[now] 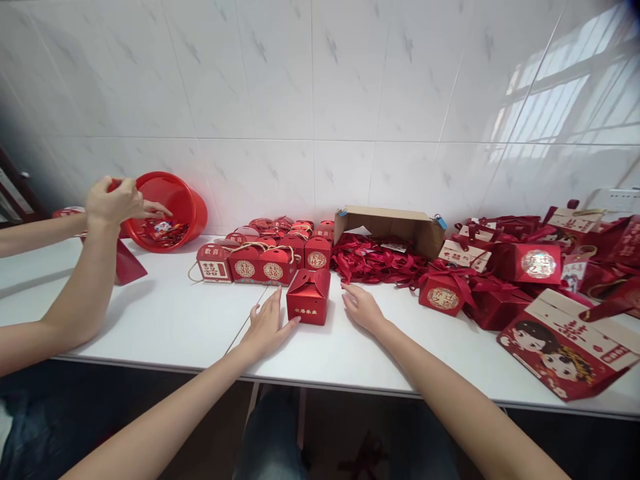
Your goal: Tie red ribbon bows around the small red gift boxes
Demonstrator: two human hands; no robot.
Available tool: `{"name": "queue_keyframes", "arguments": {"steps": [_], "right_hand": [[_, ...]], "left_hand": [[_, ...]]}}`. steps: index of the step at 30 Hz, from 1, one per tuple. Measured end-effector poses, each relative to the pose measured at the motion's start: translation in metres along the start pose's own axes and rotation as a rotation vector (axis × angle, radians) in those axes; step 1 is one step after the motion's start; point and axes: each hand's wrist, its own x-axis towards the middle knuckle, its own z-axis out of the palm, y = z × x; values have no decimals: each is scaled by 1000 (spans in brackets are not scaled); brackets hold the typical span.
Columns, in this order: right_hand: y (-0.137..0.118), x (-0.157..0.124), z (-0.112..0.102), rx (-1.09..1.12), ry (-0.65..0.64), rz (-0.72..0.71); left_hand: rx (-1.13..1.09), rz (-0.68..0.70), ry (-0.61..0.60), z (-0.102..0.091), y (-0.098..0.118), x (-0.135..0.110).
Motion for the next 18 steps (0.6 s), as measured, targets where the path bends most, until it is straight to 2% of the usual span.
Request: {"name": "queue_keyframes", "arguments": {"steps": [2,4,6,8,10,12,13,15,18], "right_hand": [[-4,-9,-16,33,93,7],[-8,-16,-36,95,267,45],[-11,-22,-59,254,479,80],[-16,-29,-83,503,566,108],[-24,-37,-102,738,484,126],[-35,-47,-115,865,336,120],[-42,-53,-119,887,260,106],[-56,-65,-122,916,100,76],[-73,-82,-120,996,-130,62]], "left_hand": [[-9,7,3,0,-1,0],[-15,19,29,-3,-1,0],[-16,45,97,-7,1,-1],[-26,84,221,-14,11,-6],[-79,124,356,-22,31,-14],[-217,177,396,-30,62,-24],[-322,204,355,-33,79,-30],[-589,199,191,-39,112,-38],[-999,89,-152,-47,149,-40]]}}
